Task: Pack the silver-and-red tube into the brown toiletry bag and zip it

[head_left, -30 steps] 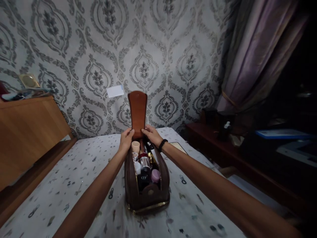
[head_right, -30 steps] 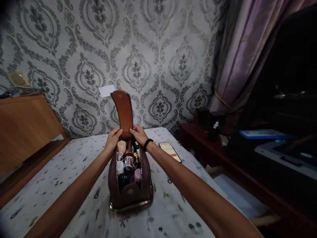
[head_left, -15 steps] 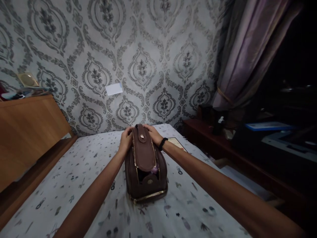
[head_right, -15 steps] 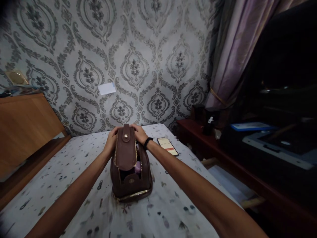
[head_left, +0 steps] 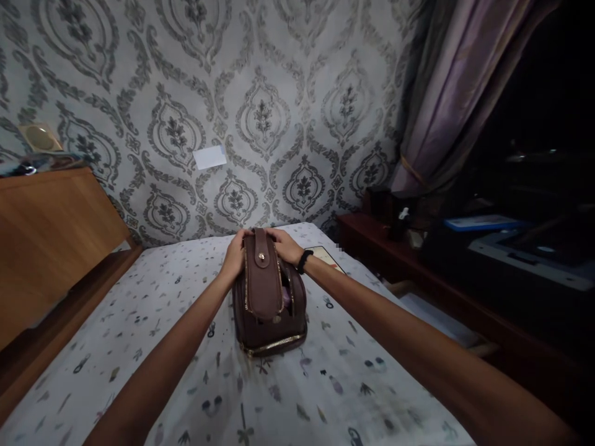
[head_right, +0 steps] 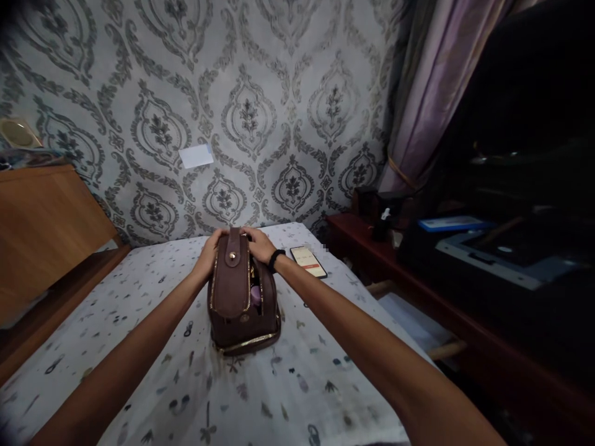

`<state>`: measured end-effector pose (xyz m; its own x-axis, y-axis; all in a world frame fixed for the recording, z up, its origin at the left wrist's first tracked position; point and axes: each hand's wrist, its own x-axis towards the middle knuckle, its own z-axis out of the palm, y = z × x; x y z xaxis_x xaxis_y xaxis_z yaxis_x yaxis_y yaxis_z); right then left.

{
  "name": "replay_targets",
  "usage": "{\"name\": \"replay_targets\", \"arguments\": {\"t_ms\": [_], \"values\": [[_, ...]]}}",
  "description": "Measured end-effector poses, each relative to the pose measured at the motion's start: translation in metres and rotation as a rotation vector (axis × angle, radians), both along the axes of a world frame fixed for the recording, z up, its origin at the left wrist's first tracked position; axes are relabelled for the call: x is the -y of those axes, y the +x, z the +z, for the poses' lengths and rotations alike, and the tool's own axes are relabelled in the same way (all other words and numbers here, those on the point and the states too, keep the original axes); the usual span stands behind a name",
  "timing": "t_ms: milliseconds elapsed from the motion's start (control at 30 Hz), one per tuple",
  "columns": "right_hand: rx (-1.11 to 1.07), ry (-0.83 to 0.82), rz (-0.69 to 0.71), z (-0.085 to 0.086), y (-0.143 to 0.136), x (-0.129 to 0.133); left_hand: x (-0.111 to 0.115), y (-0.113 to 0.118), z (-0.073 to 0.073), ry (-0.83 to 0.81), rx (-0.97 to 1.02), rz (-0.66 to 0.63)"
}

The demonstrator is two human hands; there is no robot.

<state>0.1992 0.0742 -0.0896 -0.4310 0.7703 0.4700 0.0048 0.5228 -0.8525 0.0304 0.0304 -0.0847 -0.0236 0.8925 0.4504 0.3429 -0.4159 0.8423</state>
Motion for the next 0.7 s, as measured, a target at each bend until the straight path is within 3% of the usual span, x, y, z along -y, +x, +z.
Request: {"name": "replay_targets", "arguments": {"t_ms": [300, 533, 700], "values": [[0.028, 0.043, 0.003, -0.002, 0.006, 0.021, 0.011, 0.001, -0.004, 0.031, -0.07, 0.003], [0.001, -0.012, 0.059, -0.003, 0.008, 0.019, 0.021, 0.002, -0.003, 0.09, -0.145, -0.007], [-0.052, -0.042, 0.106, -0.006, 0.008, 0.015, 0.029, 0.002, -0.014, 0.114, -0.203, -0.022]]}}
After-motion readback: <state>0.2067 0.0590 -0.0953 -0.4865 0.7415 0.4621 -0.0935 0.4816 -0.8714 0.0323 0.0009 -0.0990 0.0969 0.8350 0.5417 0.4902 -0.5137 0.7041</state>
